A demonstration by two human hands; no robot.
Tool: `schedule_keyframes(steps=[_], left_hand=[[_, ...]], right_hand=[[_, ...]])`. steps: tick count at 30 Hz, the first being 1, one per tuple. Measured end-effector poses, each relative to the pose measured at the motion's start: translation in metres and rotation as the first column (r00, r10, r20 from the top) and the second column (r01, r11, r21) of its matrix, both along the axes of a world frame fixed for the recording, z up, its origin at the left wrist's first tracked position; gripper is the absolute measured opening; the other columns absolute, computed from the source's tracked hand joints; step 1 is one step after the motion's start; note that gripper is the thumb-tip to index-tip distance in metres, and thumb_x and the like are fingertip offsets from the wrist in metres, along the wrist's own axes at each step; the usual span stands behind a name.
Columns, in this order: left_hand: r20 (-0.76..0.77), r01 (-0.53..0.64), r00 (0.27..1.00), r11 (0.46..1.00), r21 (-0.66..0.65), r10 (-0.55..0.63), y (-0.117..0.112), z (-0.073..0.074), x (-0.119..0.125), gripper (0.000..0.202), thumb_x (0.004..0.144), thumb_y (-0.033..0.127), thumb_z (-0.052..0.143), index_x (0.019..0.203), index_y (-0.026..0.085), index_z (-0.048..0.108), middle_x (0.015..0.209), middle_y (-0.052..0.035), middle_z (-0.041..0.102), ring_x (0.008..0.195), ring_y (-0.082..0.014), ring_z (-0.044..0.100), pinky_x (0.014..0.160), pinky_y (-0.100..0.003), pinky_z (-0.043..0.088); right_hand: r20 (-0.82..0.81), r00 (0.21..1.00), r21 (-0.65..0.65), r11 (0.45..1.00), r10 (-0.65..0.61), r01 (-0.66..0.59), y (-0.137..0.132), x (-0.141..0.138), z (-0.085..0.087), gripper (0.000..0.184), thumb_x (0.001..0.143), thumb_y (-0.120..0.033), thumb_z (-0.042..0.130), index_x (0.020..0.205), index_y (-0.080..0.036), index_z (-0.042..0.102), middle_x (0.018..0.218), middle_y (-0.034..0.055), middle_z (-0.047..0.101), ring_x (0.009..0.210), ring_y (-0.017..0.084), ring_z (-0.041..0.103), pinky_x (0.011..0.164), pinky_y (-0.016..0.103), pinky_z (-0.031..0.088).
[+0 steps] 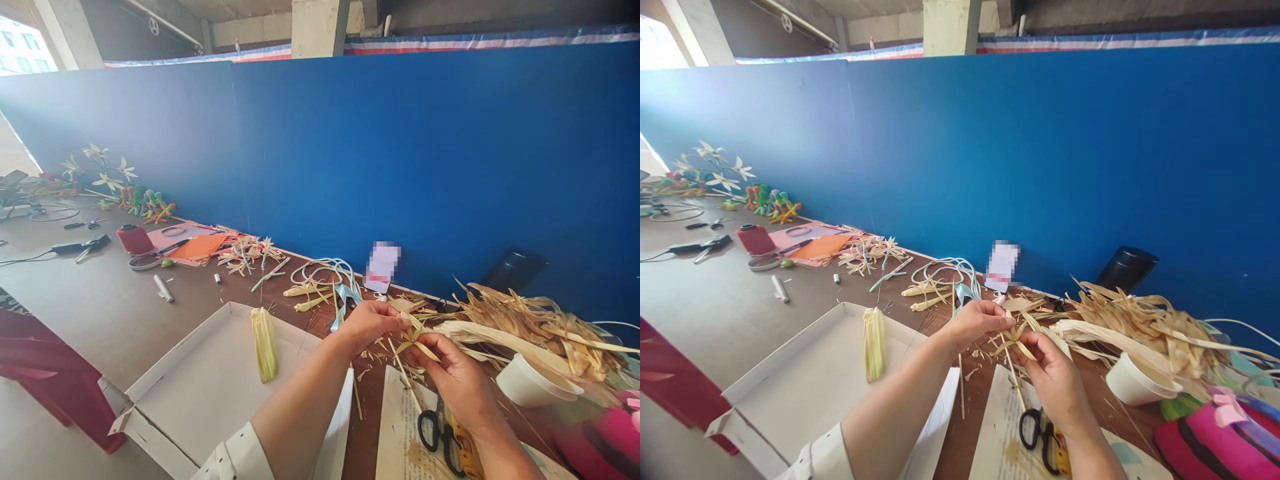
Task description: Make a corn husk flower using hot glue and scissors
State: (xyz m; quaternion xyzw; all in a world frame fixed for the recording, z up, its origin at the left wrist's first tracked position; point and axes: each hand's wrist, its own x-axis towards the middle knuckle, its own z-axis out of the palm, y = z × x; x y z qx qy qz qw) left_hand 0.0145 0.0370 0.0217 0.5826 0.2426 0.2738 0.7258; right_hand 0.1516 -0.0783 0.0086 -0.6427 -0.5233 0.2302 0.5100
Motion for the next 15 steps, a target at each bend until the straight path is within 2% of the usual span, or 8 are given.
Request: schedule_keyframes(steps=[4,9,15], left_hand=[[0.016,-0.034,0.999,0.999,0.024,0.034,-0.0038,0.0053,-0.0009,0.038,0.058,0.046,0.076,0.067,0.014,0.059,0.054,0.0045,0.051,0.046,-0.0038,0.038,0.046,-0.019,0.026],[0.027,-0.04,0.999,0.999,0.03,0.039,-0.007,0.0109,-0.002,0.036,0.059,0.044,0.075,0.065,0.014,0.057,0.055,0.0033,0.054,0.049,-0.0052,0.044,0.052,-0.019,0.034],[0.025,-0.026,0.999,0.998,0.051,0.024,-0.005,0.008,-0.0012,0.037,0.06,0.045,0.075,0.069,0.013,0.059,0.06,0.0013,0.058,0.053,-0.0067,0.049,0.053,-0.019,0.037]], right_hand=[[0.005,0.999,0.011,0.999,-0.037,0.037,0.001,0.0028,-0.0042,0.028,0.072,-0.05,0.065,0.088,-0.027,0.063,0.082,0.0016,0.068,0.076,0.021,0.063,0.074,0.031,0.049],[-0.011,0.999,0.014,0.999,-0.041,0.041,0.0018,0.004,-0.0075,0.028,0.072,-0.048,0.065,0.089,-0.026,0.063,0.083,0.0019,0.069,0.076,0.021,0.064,0.075,0.031,0.049],[-0.045,0.996,-0.022,0.997,-0.073,0.072,0.0016,0.0029,-0.0055,0.033,0.071,-0.049,0.065,0.092,-0.025,0.061,0.081,0.0015,0.07,0.074,0.02,0.065,0.071,0.029,0.051]])
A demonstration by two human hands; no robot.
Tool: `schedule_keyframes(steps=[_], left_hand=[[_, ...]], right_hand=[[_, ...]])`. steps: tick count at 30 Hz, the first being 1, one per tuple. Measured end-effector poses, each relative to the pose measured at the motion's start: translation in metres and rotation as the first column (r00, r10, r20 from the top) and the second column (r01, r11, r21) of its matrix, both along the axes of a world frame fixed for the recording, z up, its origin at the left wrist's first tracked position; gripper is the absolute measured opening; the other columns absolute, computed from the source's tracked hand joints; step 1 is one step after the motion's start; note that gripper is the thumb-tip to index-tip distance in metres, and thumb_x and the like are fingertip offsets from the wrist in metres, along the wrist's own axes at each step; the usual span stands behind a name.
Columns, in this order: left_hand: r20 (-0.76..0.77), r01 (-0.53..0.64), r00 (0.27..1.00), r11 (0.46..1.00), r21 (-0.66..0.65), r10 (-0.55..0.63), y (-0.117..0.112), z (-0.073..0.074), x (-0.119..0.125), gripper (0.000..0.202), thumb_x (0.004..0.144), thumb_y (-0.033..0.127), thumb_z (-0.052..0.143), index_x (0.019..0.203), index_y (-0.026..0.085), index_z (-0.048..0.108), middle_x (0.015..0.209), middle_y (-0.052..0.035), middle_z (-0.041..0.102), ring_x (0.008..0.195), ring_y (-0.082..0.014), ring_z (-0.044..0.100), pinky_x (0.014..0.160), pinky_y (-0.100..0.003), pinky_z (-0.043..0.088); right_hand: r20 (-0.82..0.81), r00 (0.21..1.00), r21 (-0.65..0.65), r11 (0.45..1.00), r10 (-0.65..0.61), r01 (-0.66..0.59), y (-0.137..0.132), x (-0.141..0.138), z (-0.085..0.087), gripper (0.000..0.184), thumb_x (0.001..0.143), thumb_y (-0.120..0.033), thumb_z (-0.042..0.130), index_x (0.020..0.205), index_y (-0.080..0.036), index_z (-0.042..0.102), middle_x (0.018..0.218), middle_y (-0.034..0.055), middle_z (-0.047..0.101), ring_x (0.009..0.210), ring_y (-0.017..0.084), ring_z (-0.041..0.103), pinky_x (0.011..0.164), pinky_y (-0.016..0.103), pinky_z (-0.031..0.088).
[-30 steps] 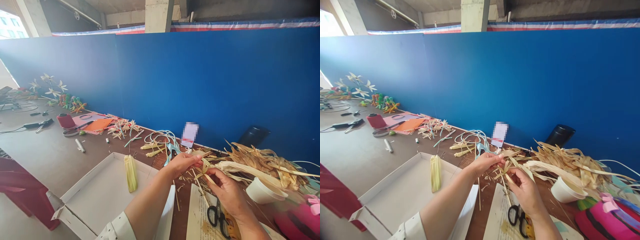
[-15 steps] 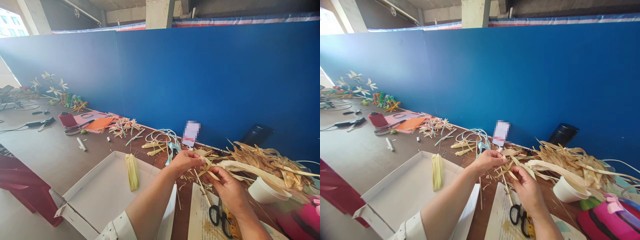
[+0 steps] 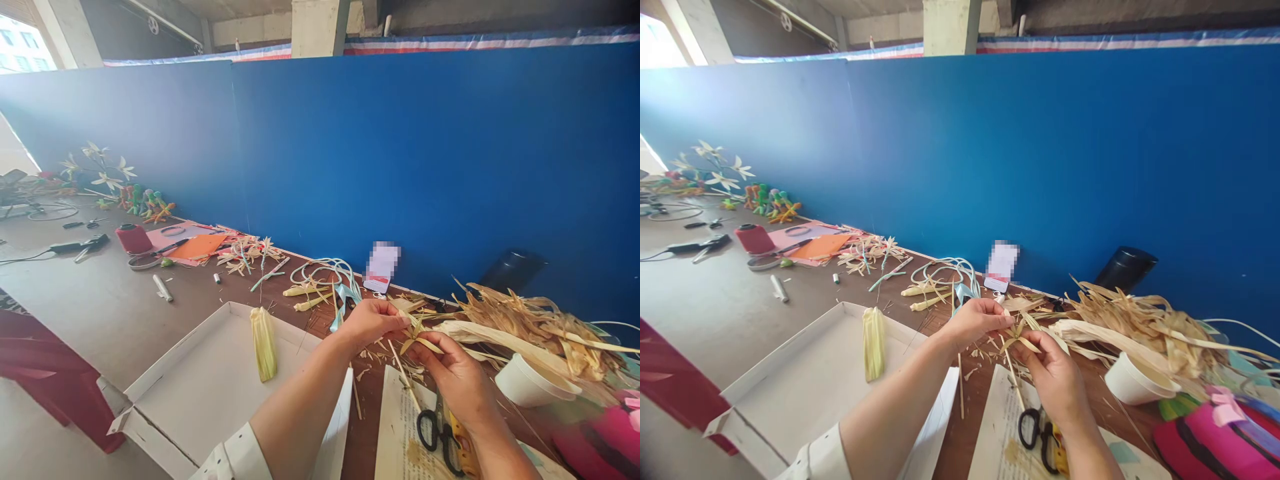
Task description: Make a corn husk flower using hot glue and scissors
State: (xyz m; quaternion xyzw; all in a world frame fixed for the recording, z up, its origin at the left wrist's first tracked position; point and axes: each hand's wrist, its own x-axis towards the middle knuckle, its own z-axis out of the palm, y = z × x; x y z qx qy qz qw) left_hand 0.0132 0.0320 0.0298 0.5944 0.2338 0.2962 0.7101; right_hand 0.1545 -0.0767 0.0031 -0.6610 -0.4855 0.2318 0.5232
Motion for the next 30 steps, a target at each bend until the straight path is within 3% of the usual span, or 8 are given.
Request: schedule_keyframes(steps=[4,7,14,30], left_hand=[[0.009,-0.004,1.0,1.0,-0.007,0.004,-0.0008,0.001,0.0001,0.036,0.06,0.044,0.075,0.068,0.013,0.058,0.061,0.0012,0.059,0.054,-0.0063,0.05,0.054,-0.019,0.038],[0.001,-0.003,1.0,1.0,-0.011,0.003,-0.0019,0.003,-0.0003,0.035,0.061,0.043,0.074,0.068,0.013,0.057,0.06,0.0015,0.058,0.052,-0.0058,0.049,0.053,-0.018,0.037],[-0.045,-0.023,0.999,0.998,0.058,0.026,0.0003,-0.0033,0.0011,0.035,0.063,0.046,0.072,0.071,0.014,0.058,0.055,0.0045,0.051,0.046,-0.0042,0.04,0.046,-0.017,0.03],[-0.103,0.0,0.995,0.996,0.085,0.009,-0.0004,-0.0029,0.0011,0.038,0.062,0.049,0.07,0.074,0.015,0.059,0.058,0.0034,0.052,0.049,-0.0051,0.042,0.045,-0.017,0.03]], right_hand=[[-0.089,0.996,0.026,1.0,0.0,0.003,0.0008,0.0018,-0.0025,0.04,0.069,-0.046,0.068,0.101,-0.025,0.06,0.088,0.0031,0.07,0.077,0.021,0.066,0.071,0.03,0.052],[-0.061,0.998,-0.003,1.0,-0.023,0.023,0.0011,0.0041,-0.0044,0.042,0.069,-0.048,0.068,0.102,-0.024,0.062,0.083,0.0033,0.07,0.074,0.022,0.066,0.07,0.033,0.053],[0.114,0.993,0.033,0.999,-0.01,0.006,0.0013,0.0055,-0.0047,0.031,0.07,-0.051,0.065,0.086,-0.024,0.067,0.078,0.0027,0.069,0.07,0.02,0.063,0.067,0.031,0.051],[0.123,0.992,0.027,1.0,-0.004,0.0,-0.001,0.0068,-0.0046,0.02,0.067,-0.039,0.068,0.08,-0.025,0.065,0.073,0.0002,0.066,0.067,0.018,0.062,0.066,0.028,0.05]])
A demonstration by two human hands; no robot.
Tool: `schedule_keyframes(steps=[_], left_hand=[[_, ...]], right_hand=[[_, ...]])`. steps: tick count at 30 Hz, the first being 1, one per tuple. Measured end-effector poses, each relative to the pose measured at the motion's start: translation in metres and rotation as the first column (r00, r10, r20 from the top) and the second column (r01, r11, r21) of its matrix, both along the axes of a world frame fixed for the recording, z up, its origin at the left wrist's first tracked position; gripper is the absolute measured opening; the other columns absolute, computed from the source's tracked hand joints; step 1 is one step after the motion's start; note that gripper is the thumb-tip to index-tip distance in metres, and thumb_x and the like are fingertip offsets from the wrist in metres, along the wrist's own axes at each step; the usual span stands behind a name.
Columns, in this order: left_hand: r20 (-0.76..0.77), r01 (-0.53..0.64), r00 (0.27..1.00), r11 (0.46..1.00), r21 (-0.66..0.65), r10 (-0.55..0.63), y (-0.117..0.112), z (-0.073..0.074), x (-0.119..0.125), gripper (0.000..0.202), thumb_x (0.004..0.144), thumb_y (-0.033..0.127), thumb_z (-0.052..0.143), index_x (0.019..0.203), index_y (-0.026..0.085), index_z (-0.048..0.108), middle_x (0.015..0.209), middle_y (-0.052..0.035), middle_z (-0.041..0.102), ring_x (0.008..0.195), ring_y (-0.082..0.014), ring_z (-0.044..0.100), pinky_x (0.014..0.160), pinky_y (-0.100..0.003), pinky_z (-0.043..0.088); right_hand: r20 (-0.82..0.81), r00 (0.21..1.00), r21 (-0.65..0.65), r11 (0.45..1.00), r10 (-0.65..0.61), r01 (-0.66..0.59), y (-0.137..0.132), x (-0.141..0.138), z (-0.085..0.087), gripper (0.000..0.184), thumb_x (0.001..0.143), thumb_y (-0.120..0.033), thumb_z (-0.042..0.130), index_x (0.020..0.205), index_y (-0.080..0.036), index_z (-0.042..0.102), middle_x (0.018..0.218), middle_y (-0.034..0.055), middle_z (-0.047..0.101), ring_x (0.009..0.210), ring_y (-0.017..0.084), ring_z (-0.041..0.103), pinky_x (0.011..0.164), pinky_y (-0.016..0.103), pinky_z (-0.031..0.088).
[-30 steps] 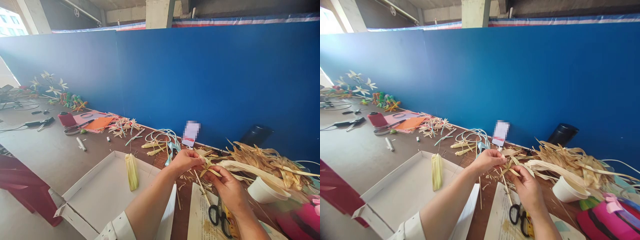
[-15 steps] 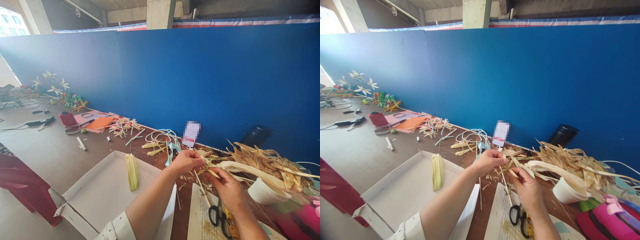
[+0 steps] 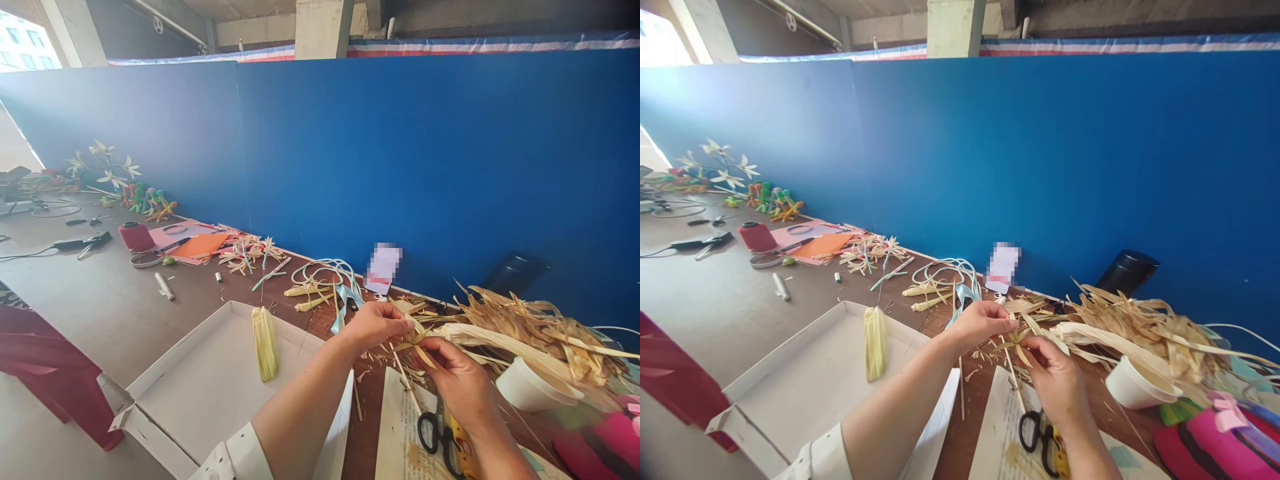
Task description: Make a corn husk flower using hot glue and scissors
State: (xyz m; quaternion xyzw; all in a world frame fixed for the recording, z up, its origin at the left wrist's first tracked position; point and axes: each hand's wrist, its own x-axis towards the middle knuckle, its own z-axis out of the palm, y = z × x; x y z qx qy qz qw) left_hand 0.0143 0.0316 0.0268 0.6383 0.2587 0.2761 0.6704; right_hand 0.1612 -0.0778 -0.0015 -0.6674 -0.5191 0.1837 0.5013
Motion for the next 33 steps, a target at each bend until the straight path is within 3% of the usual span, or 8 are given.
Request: schedule_keyframes(steps=[8,13,16,22,25,27,29,33], left_hand=[[0.033,0.024,0.999,1.0,0.007,-0.025,-0.001,0.006,-0.002,0.053,0.065,0.063,0.062,0.082,0.013,0.066,0.065,-0.0005,0.057,0.054,-0.0065,0.047,0.051,-0.018,0.036],[0.122,0.006,0.993,0.995,-0.101,0.006,0.0,0.009,0.0,0.067,0.071,0.072,0.047,0.092,0.011,0.067,0.084,-0.0077,0.064,0.062,-0.0088,0.053,0.056,-0.02,0.04],[0.155,-0.041,0.985,0.982,-0.187,0.07,0.003,0.003,0.004,0.067,0.074,0.071,0.043,0.09,0.011,0.067,0.08,-0.0073,0.064,0.058,-0.0077,0.051,0.052,-0.019,0.038],[0.166,-0.096,0.978,0.975,-0.198,0.13,0.009,-0.007,0.009,0.055,0.076,0.062,0.051,0.088,0.01,0.066,0.073,-0.0042,0.061,0.056,-0.0063,0.047,0.049,-0.017,0.034],[0.187,-0.144,0.967,0.975,-0.169,0.175,0.008,-0.003,0.007,0.047,0.077,0.056,0.053,0.089,0.011,0.065,0.075,-0.0033,0.061,0.057,-0.0063,0.046,0.051,-0.018,0.035],[0.198,-0.253,0.944,0.964,-0.076,0.263,0.005,0.003,0.006,0.039,0.078,0.049,0.056,0.086,0.012,0.065,0.075,-0.0025,0.06,0.06,-0.0076,0.047,0.055,-0.019,0.038],[0.245,-0.42,0.891,0.899,0.122,0.383,-0.002,0.009,0.004,0.029,0.079,0.042,0.058,0.08,0.014,0.065,0.075,-0.0022,0.06,0.066,-0.0097,0.05,0.063,-0.022,0.041],[0.42,-0.543,0.838,0.602,0.585,0.348,-0.022,0.016,0.003,0.019,0.083,0.031,0.054,0.081,0.017,0.068,0.079,-0.0047,0.06,0.078,-0.0136,0.054,0.074,-0.027,0.043]], right_hand=[[-0.197,0.976,0.013,0.995,-0.09,0.095,0.002,-0.007,0.007,0.026,0.055,-0.036,0.07,0.079,-0.025,0.068,0.071,0.0007,0.068,0.06,0.019,0.064,0.062,0.03,0.053],[-0.239,0.962,0.063,0.986,-0.134,0.153,0.002,-0.007,0.009,0.033,0.055,-0.043,0.073,0.081,-0.023,0.07,0.074,0.0029,0.07,0.06,0.02,0.064,0.06,0.032,0.053],[-0.26,0.957,0.102,0.982,-0.128,0.16,0.001,-0.003,0.005,0.037,0.054,-0.044,0.075,0.084,-0.022,0.069,0.081,0.0043,0.071,0.061,0.021,0.065,0.061,0.033,0.054],[-0.184,0.97,0.15,0.97,-0.161,0.189,0.001,0.003,-0.004,0.035,0.062,-0.044,0.072,0.088,-0.021,0.065,0.082,0.0054,0.07,0.062,0.02,0.065,0.063,0.032,0.053],[-0.114,0.977,0.216,0.955,-0.181,0.202,0.001,0.005,-0.005,0.032,0.066,-0.044,0.069,0.088,-0.021,0.064,0.082,0.0055,0.07,0.06,0.02,0.064,0.063,0.032,0.052],[-0.007,0.975,0.279,0.936,-0.221,0.214,0.0,0.005,-0.003,0.029,0.069,-0.044,0.066,0.086,-0.021,0.065,0.081,0.0053,0.069,0.061,0.02,0.064,0.067,0.033,0.051],[0.123,0.947,0.357,0.904,-0.295,0.236,-0.001,0.004,-0.001,0.026,0.073,-0.044,0.063,0.084,-0.021,0.066,0.083,0.0055,0.069,0.068,0.021,0.064,0.074,0.035,0.05],[0.273,0.869,0.469,0.846,-0.412,0.254,-0.003,0.001,0.003,0.025,0.079,-0.042,0.057,0.084,-0.02,0.067,0.089,0.0068,0.069,0.081,0.022,0.063,0.08,0.034,0.048]])
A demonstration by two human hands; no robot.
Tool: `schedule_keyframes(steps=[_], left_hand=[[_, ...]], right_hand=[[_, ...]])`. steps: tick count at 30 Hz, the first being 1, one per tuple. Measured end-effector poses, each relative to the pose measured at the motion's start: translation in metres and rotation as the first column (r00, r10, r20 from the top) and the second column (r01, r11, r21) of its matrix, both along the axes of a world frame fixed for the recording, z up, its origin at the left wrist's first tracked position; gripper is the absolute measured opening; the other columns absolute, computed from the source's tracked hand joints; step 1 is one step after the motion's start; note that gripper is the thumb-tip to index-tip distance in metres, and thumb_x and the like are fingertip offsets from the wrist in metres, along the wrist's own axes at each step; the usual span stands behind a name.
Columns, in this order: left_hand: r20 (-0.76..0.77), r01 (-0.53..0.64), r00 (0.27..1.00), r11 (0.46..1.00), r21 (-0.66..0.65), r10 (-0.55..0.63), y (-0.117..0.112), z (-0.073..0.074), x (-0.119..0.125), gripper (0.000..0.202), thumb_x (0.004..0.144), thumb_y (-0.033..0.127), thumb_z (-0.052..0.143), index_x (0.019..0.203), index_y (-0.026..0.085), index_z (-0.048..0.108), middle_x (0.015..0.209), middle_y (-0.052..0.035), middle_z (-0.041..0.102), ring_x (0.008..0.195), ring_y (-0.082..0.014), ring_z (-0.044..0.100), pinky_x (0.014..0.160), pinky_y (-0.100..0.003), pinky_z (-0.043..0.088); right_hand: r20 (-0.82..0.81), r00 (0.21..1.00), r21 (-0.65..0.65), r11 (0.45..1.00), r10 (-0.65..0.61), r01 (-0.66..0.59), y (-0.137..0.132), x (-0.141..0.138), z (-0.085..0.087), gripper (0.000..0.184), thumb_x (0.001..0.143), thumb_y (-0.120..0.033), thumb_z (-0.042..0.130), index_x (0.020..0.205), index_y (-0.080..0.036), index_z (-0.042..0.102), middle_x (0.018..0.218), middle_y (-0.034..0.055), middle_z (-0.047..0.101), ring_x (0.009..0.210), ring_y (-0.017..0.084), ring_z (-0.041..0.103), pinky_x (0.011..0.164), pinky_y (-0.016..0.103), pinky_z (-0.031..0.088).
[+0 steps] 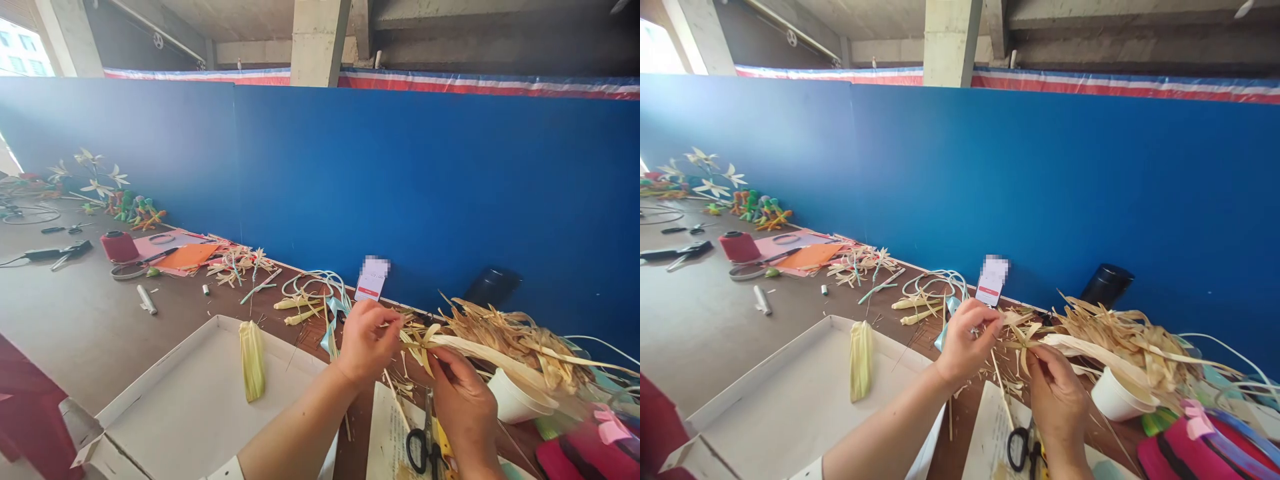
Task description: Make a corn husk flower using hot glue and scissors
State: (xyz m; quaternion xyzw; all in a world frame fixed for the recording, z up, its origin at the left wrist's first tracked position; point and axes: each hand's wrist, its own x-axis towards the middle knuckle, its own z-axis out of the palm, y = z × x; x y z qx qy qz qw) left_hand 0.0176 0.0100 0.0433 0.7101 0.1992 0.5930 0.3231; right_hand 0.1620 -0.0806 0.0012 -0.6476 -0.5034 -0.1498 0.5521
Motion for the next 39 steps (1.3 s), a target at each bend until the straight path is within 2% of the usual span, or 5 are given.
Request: schedule_keyframes(steps=[3,7,15,20,39], left_hand=[[-0.098,0.009,0.995,0.972,0.235,0.015,-0.011,-0.001,0.004,0.018,0.084,0.029,0.053,0.086,0.019,0.069,0.077,-0.0052,0.061,0.077,-0.0145,0.054,0.074,-0.029,0.043],[-0.2,0.057,0.98,0.941,0.335,0.012,-0.013,-0.005,0.009,0.022,0.086,0.032,0.052,0.093,0.021,0.069,0.076,-0.0045,0.06,0.076,-0.0146,0.053,0.073,-0.03,0.043],[-0.305,0.066,0.952,0.948,0.311,0.033,-0.007,-0.003,0.005,0.03,0.086,0.041,0.051,0.101,0.021,0.068,0.081,-0.0053,0.059,0.08,-0.0163,0.053,0.075,-0.031,0.041],[-0.334,0.085,0.942,0.951,0.299,0.021,-0.004,-0.003,0.006,0.029,0.085,0.042,0.052,0.084,0.02,0.07,0.077,-0.0045,0.058,0.077,-0.0152,0.053,0.073,-0.03,0.041],[-0.496,0.204,0.868,0.902,0.38,0.013,-0.001,-0.003,0.001,0.025,0.085,0.039,0.052,0.08,0.024,0.071,0.084,-0.0033,0.06,0.084,-0.0162,0.049,0.077,-0.031,0.035]], right_hand=[[0.058,0.998,-0.013,1.0,-0.007,0.008,-0.001,-0.001,0.001,0.024,0.081,-0.04,0.056,0.087,-0.02,0.067,0.092,0.0071,0.068,0.083,0.022,0.062,0.079,0.034,0.047],[0.066,0.997,-0.078,0.997,0.033,-0.027,0.0,0.0,-0.001,0.023,0.082,-0.039,0.053,0.092,-0.021,0.065,0.095,0.0063,0.067,0.086,0.021,0.061,0.082,0.035,0.046],[0.009,0.99,-0.164,0.977,0.14,-0.137,0.003,0.0,-0.003,0.021,0.083,-0.036,0.05,0.092,-0.023,0.064,0.098,0.0044,0.066,0.091,0.022,0.06,0.085,0.038,0.045],[-0.009,0.983,-0.212,0.96,0.182,-0.18,0.002,-0.004,0.002,0.021,0.083,-0.038,0.051,0.09,-0.024,0.065,0.097,0.0045,0.066,0.089,0.023,0.06,0.085,0.038,0.045],[-0.086,0.983,-0.281,0.943,0.16,-0.178,0.0,-0.009,0.007,0.022,0.08,-0.037,0.05,0.089,-0.025,0.066,0.091,0.0031,0.068,0.083,0.023,0.062,0.078,0.036,0.047]])
